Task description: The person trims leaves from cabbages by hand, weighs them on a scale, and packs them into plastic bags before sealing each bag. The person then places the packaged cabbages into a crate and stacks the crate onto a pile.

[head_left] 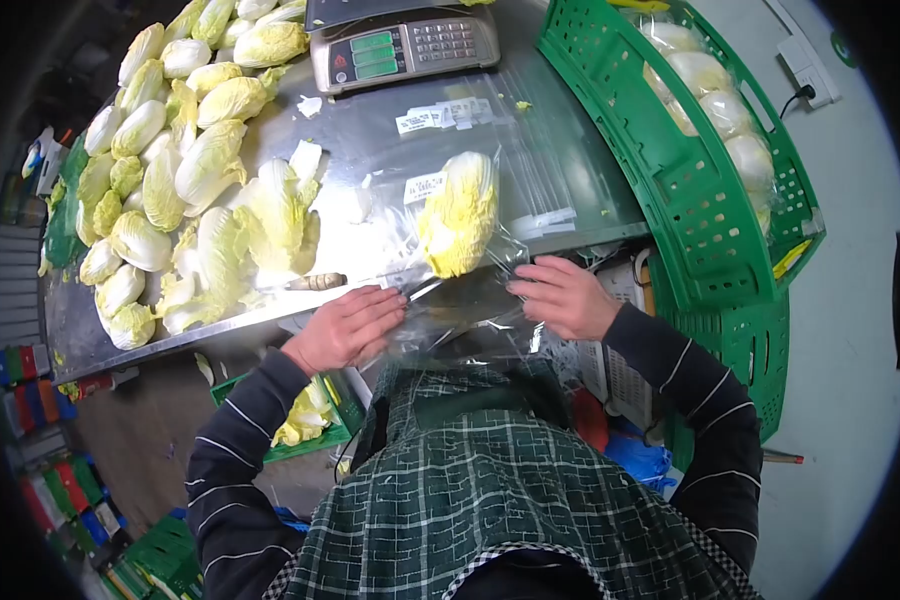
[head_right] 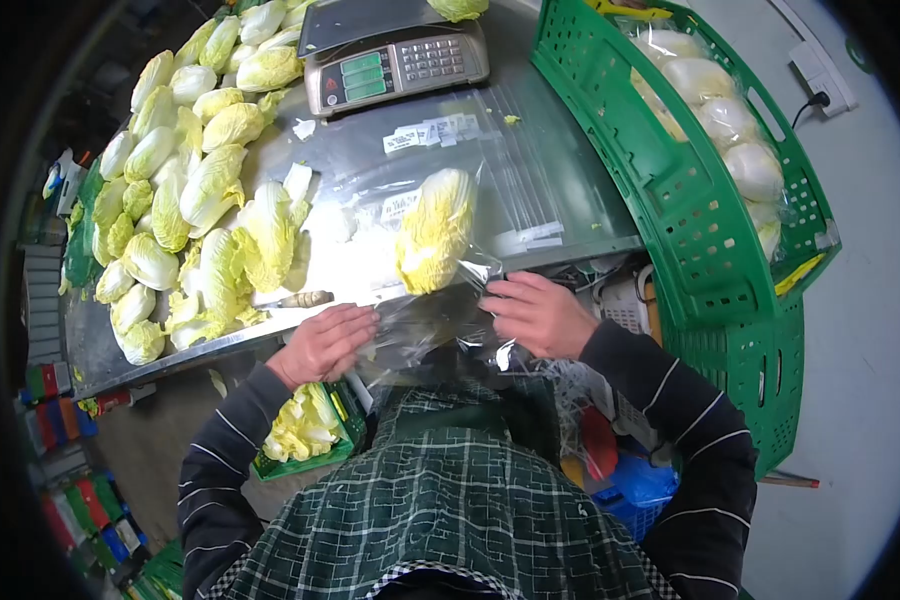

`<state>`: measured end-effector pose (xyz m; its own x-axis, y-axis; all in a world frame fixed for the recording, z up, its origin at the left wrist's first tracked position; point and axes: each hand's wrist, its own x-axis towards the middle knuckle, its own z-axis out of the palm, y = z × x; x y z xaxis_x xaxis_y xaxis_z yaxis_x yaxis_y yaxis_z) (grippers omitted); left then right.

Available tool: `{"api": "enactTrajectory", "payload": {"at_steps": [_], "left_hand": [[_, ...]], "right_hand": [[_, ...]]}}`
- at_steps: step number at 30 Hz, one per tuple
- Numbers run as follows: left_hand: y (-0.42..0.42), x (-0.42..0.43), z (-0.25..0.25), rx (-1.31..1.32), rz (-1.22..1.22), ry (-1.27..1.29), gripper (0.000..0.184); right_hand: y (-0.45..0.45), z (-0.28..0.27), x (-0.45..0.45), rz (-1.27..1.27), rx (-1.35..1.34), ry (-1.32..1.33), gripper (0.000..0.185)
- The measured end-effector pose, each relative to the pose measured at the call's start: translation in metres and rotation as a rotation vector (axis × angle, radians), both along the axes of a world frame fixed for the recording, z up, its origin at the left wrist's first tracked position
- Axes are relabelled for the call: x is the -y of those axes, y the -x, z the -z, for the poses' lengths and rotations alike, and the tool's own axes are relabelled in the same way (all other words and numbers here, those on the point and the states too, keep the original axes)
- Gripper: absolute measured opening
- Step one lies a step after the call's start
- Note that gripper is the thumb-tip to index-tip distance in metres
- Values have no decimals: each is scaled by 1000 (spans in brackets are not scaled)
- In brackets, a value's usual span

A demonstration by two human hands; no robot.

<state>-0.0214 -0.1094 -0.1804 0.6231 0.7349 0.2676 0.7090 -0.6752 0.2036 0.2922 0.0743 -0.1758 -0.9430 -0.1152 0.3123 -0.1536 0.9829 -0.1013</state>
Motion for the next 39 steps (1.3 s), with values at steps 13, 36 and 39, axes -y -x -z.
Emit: {"api": "enactTrajectory", "payload": {"at_steps": [13, 36, 39], "left_hand": [[-33, -75, 38, 252, -1002, 350, 22], [271, -409, -22, -28, -1004, 7, 40], [270, -413, -40, 113, -1336, 211, 40]], "right_hand": [[53, 62, 8, 1075, -168, 1351, 27], [378, -96, -288, 658, 115, 1502, 44], [375, -85, -305, 685, -28, 985, 49]]}}
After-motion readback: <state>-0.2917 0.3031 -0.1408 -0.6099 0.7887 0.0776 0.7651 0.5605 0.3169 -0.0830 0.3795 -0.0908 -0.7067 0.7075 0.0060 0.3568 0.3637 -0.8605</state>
